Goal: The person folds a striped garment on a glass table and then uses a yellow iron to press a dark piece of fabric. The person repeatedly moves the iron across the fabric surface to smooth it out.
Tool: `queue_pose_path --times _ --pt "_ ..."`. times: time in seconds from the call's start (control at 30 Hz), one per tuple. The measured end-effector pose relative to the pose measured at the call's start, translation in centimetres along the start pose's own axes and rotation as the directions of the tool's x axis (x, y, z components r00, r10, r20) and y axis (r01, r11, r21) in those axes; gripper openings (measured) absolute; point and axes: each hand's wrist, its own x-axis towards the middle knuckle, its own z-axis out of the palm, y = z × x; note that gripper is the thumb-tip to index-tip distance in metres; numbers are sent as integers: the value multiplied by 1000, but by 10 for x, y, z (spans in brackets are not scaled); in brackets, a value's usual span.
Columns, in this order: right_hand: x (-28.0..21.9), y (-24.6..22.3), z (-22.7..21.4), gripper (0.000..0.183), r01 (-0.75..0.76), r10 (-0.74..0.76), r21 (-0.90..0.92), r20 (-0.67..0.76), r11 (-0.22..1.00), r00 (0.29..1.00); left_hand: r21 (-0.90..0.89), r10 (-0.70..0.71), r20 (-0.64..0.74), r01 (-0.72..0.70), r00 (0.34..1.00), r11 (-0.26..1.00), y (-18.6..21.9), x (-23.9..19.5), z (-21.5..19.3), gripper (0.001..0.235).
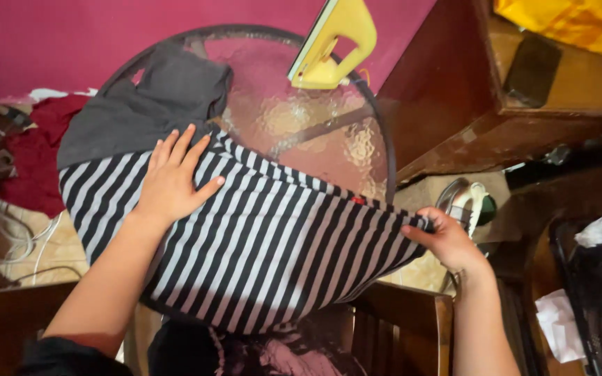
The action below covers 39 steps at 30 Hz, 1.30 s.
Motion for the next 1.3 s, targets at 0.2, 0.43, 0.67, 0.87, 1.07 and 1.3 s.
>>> queue_pose_path --times 0.2,0.43,0.67,0.87,1.07,1.3 --pt "5 18 -16 60 41 -45 -74 -45 996 998 8 -31 81 30 996 1000 25 3 -16 98" --pt "-7 2 -13 23 68 -91 -244 -85 967 992 131 344 -24 -338 939 932 13 14 13 43" --pt "-18 -17 -13 19 51 -100 -343 -127 938 987 212 382 -50 -364 923 907 -2 26 21 20" --pt "-32 -36 -9 16 80 -204 -540 -173 838 964 100 411 -107 -402 905 910 -6 29 5 12" --pt "-47 -52 -10 16 286 -399 -571 -80 770 913 -268 399 -153 -427 904 864 9 29 -25 16" --pt "10 -16 -5 27 53 -246 -702 -176 710 953 -24 282 -196 -292 939 956 -2 40 24 25"
